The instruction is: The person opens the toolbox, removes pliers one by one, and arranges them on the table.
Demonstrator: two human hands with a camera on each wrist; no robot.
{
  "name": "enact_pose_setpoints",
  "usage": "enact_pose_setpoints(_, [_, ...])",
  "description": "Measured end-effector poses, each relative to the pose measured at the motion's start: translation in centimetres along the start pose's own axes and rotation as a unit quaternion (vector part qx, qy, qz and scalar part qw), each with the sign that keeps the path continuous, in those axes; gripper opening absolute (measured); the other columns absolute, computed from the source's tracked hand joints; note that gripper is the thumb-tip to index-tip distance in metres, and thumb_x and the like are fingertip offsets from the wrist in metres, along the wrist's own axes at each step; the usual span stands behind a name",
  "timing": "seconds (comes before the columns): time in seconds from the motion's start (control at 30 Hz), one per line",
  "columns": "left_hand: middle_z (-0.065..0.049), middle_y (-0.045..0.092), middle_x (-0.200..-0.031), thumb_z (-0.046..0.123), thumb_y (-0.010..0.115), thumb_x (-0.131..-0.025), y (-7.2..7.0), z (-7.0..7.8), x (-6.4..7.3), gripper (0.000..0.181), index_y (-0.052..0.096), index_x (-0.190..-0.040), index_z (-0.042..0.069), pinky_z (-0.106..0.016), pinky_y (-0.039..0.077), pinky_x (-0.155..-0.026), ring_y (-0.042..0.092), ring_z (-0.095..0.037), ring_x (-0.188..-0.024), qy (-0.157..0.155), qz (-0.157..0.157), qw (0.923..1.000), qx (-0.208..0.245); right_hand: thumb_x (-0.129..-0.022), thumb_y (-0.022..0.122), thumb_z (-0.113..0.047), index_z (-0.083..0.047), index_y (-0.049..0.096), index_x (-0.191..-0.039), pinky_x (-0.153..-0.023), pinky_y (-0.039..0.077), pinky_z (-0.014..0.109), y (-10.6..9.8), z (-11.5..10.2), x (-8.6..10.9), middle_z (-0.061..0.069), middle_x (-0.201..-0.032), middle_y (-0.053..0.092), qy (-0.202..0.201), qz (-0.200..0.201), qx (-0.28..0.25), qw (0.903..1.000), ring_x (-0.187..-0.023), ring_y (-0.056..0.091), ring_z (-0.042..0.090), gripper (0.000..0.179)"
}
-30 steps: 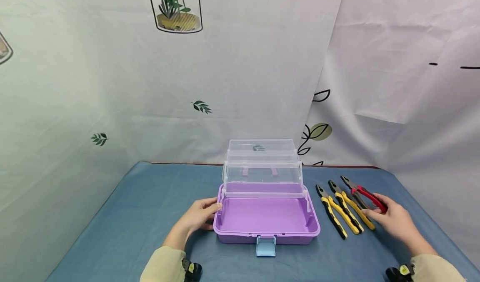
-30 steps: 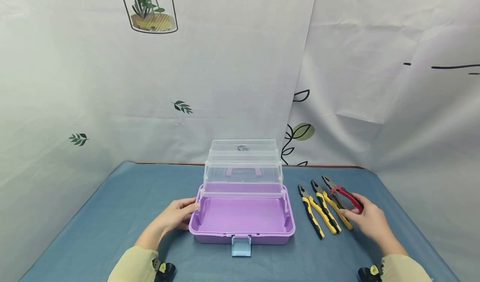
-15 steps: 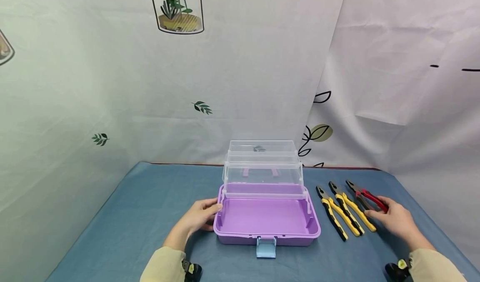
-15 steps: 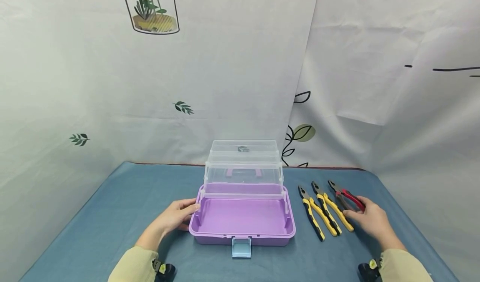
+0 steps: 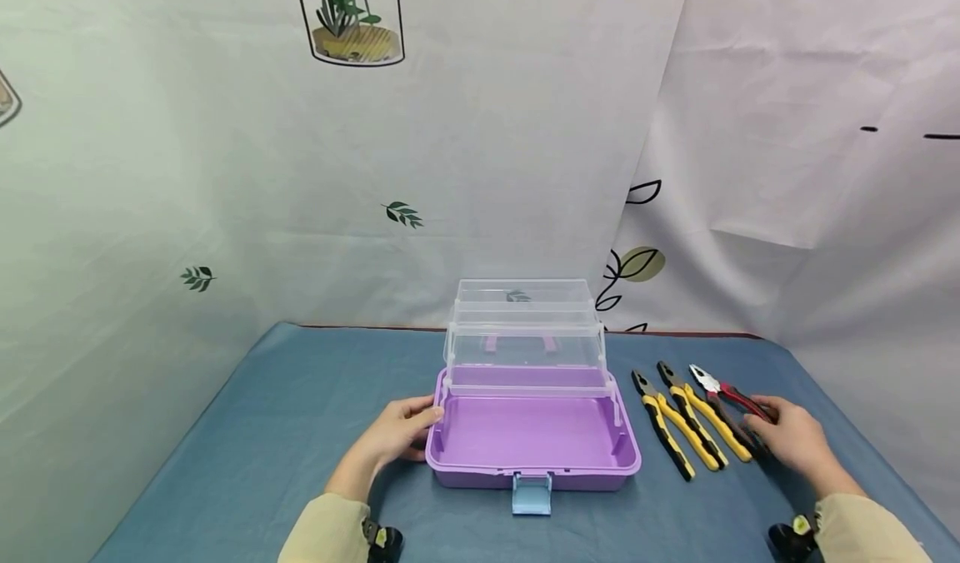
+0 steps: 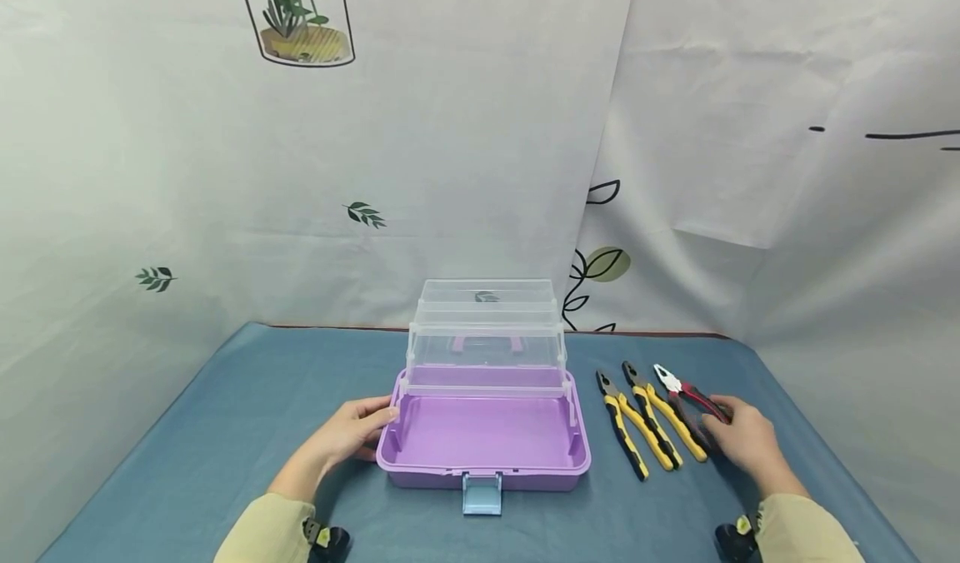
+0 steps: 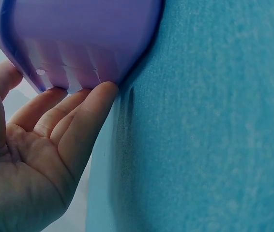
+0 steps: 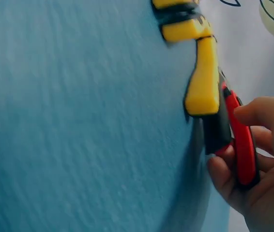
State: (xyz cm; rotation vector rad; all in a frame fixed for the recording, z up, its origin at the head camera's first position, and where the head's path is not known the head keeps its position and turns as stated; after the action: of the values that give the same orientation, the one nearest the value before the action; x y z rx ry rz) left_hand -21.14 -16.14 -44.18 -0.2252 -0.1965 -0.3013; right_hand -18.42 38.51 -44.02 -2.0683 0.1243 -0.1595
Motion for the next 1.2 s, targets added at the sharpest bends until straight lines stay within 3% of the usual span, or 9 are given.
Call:
enact_pose_setpoints(0.1, [-0.024,0.059,-0.125,0.035,0.058,-0.093,0.0,0.0,0.1,0.064,0.038,-0.142,-0.001,-0.038,0.059,-0.068,0.067,-0.025,-0.099,-0.001,0.001,1.0000,0.003,-0.092,0.055,-0.027,0.018,0.041,-0.128,-0.053,0.040,0.031,-0.1,0.3,-0.1,0.030,-0.095,0.058,-0.004,-0.001,0.020,0.9998,-0.068,0.052,0.022,0.059])
enact_pose_setpoints(0.27, [-0.024,0.060,-0.124,0.035,0.058,-0.093,0.0,0.0,0.1,0.064,0.039,-0.142,-0.001,-0.038,0.059,-0.068,0.067,-0.025,-0.098,-0.003,0.004,1.0000,0.003,-0.093,0.051,-0.034,0.019,0.041,-0.128,-0.060,0.043,0.033,-0.3,0.6,-0.4,0.039,-0.113,0.052,-0.004,-0.013,0.037,0.9992,-0.081,0.055,0.029,0.064])
enact_pose_setpoints(0.53, [-0.024,0.060,-0.124,0.035,0.058,-0.093,0.0,0.1,0.1,0.064,0.039,-0.142,-0.001,-0.038,0.059,-0.068,0.067,-0.025,-0.098,-0.001,0.003,1.0000,0.000,-0.095,0.048,-0.037,0.018,0.046,-0.127,-0.056,0.039,0.029,-0.2,0.1,-0.2,0.036,-0.113,0.056,-0.003,-0.036,0.020,0.9991,-0.078,0.054,0.022,0.064])
enact_pose_setpoints(0.77, [-0.024,0.060,-0.123,0.034,0.058,-0.094,-0.1,0.1,0.2,0.064,0.038,-0.142,-0.002,-0.038,0.059,-0.067,0.067,-0.025,-0.097,-0.003,0.003,1.0000,-0.003,-0.095,0.046,-0.048,0.018,0.046,-0.127,-0.068,0.050,0.044,-0.3,-0.3,0.0,0.040,-0.118,0.052,-0.008,-0.043,0.031,0.9986,-0.098,0.057,0.045,0.074])
enact_pose_setpoints(1.2, [-0.024,0.060,-0.123,0.033,0.059,-0.093,-0.1,0.0,0.0,0.062,0.040,-0.142,-0.001,-0.038,0.059,-0.067,0.068,-0.024,-0.097,-0.001,0.003,1.0000,-0.006,-0.095,0.047,-0.045,0.019,0.046,-0.125,-0.069,0.050,0.045,-0.3,-0.6,0.0,0.039,-0.115,0.053,-0.005,-0.045,0.033,0.9984,-0.095,0.057,0.043,0.070])
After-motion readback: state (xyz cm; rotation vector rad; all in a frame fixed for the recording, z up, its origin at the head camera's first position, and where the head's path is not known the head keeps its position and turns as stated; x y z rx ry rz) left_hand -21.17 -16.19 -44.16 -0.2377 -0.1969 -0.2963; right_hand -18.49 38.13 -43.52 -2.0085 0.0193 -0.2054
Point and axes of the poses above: each hand's wrist, its own x-axis away from the middle knuckle, its own y-axis out of the palm, z = x × y, the point moved 1 cm from there along -x, towards the middle knuckle
